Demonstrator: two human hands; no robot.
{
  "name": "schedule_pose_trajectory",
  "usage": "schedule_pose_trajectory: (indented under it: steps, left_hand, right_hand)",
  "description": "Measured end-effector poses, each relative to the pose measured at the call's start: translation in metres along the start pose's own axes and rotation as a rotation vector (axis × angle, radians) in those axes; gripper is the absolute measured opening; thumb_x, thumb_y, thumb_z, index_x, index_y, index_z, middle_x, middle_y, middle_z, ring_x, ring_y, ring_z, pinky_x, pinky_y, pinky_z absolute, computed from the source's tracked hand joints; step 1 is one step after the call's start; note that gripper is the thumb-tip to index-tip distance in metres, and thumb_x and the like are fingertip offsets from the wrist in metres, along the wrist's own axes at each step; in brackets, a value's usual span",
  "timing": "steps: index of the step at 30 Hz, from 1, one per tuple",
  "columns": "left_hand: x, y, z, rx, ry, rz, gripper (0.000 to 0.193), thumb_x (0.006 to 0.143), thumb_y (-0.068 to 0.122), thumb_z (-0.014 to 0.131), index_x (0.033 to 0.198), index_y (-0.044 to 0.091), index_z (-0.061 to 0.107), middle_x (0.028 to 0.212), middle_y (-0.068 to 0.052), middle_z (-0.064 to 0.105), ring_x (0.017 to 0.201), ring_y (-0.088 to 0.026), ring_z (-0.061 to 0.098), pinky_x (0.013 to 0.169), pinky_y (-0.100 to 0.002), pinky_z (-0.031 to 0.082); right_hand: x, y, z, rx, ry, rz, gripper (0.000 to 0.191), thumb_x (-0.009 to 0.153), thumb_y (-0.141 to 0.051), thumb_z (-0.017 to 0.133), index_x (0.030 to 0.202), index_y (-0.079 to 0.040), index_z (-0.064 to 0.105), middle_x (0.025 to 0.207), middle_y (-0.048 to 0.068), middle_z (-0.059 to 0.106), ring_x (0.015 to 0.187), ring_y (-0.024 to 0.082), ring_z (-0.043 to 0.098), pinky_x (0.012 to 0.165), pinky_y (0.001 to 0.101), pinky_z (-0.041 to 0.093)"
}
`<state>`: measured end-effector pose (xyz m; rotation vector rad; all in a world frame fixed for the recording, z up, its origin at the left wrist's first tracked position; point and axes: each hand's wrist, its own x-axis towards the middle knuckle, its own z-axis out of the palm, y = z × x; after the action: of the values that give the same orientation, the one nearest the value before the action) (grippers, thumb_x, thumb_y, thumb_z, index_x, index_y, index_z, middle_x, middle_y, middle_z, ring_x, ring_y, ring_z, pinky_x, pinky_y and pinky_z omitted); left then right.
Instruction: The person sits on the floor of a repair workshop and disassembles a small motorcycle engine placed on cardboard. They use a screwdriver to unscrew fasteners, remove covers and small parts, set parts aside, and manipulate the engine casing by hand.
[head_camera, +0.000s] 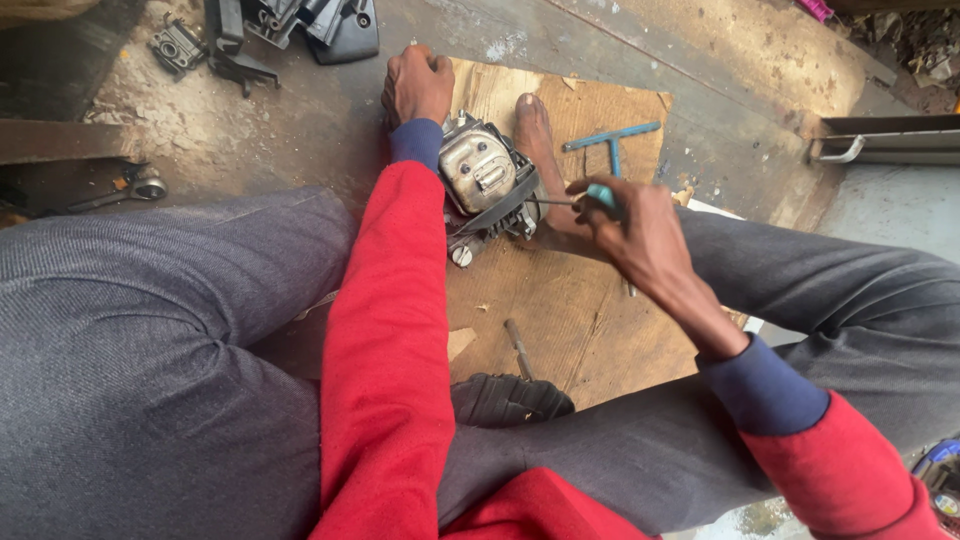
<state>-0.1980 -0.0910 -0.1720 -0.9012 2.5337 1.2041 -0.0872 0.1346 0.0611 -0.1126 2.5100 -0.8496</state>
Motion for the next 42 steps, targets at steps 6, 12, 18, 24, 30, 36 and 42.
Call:
schedule_pose_trajectory:
  steps: [6, 12, 18, 24, 30, 36, 42]
  left_hand:
    - [0.002, -0.002, 0.006, 0.039, -0.011, 0.0, 0.033, 0.091, 0.042, 0.064, 0.114, 0.019, 0.071, 0.123, -0.012, 0.067, 0.116, -0.034, 0.065, 0.1, -0.047, 0.05]
    - [0.001, -0.003, 0.009, 0.043, 0.008, 0.014, 0.033, 0.09, 0.042, 0.064, 0.114, 0.02, 0.069, 0.123, -0.013, 0.063, 0.115, -0.034, 0.062, 0.098, -0.047, 0.047]
    - [-0.01, 0.002, -0.001, 0.06, -0.052, -0.008, 0.03, 0.092, 0.038, 0.062, 0.112, 0.017, 0.07, 0.121, -0.012, 0.067, 0.113, -0.036, 0.065, 0.093, -0.051, 0.051]
    - [-0.012, 0.003, -0.003, 0.082, -0.025, 0.018, 0.028, 0.094, 0.036, 0.062, 0.111, 0.016, 0.072, 0.121, -0.014, 0.067, 0.113, -0.038, 0.065, 0.095, -0.051, 0.052]
    - [-0.008, 0.001, 0.0, 0.035, -0.031, 0.034, 0.031, 0.091, 0.042, 0.064, 0.107, 0.016, 0.071, 0.12, -0.012, 0.065, 0.115, -0.033, 0.062, 0.107, -0.047, 0.042]
    - [-0.004, 0.003, -0.002, 0.015, -0.011, 0.004, 0.035, 0.09, 0.048, 0.064, 0.107, 0.017, 0.07, 0.117, -0.012, 0.063, 0.115, -0.032, 0.061, 0.104, -0.047, 0.043]
    - [-0.005, 0.003, -0.001, -0.016, 0.019, -0.014, 0.034, 0.087, 0.048, 0.065, 0.102, 0.018, 0.069, 0.117, -0.011, 0.062, 0.116, -0.035, 0.057, 0.101, -0.048, 0.042]
  right_hand:
    - [0.002, 0.001, -0.003, 0.034, -0.054, 0.046, 0.033, 0.09, -0.001, 0.055, 0.118, 0.002, 0.073, 0.097, 0.017, 0.079, 0.085, 0.022, 0.08, 0.078, 0.0349, 0.064]
    - [-0.003, 0.006, 0.01, -0.033, -0.242, 0.173, 0.034, 0.095, -0.009, 0.055, 0.123, 0.008, 0.064, 0.087, 0.02, 0.078, 0.072, 0.019, 0.078, 0.069, 0.0333, 0.063]
    - [0.013, 0.018, 0.013, 0.269, -0.363, 0.407, 0.028, 0.096, -0.01, 0.057, 0.103, 0.01, 0.075, 0.078, 0.025, 0.07, 0.059, 0.024, 0.058, 0.054, 0.044, 0.046]
    - [-0.004, 0.002, 0.033, -0.151, -0.051, 0.072, 0.02, 0.09, -0.007, 0.064, 0.098, 0.009, 0.073, 0.072, 0.029, 0.067, 0.065, 0.036, 0.07, 0.068, 0.0459, 0.055]
    - [-0.002, -0.007, 0.022, -0.234, -0.154, 0.012, 0.018, 0.084, -0.002, 0.065, 0.097, 0.008, 0.071, 0.079, 0.034, 0.066, 0.076, 0.047, 0.071, 0.068, 0.0503, 0.054]
    - [0.002, -0.012, 0.013, -0.272, -0.267, 0.008, 0.012, 0.084, 0.0, 0.063, 0.092, 0.007, 0.068, 0.077, 0.032, 0.065, 0.076, 0.049, 0.069, 0.066, 0.053, 0.053]
    - [0.008, -0.017, 0.007, -0.32, -0.316, -0.052, 0.012, 0.079, 0.001, 0.064, 0.09, 0.006, 0.066, 0.074, 0.033, 0.064, 0.075, 0.05, 0.067, 0.066, 0.053, 0.052]
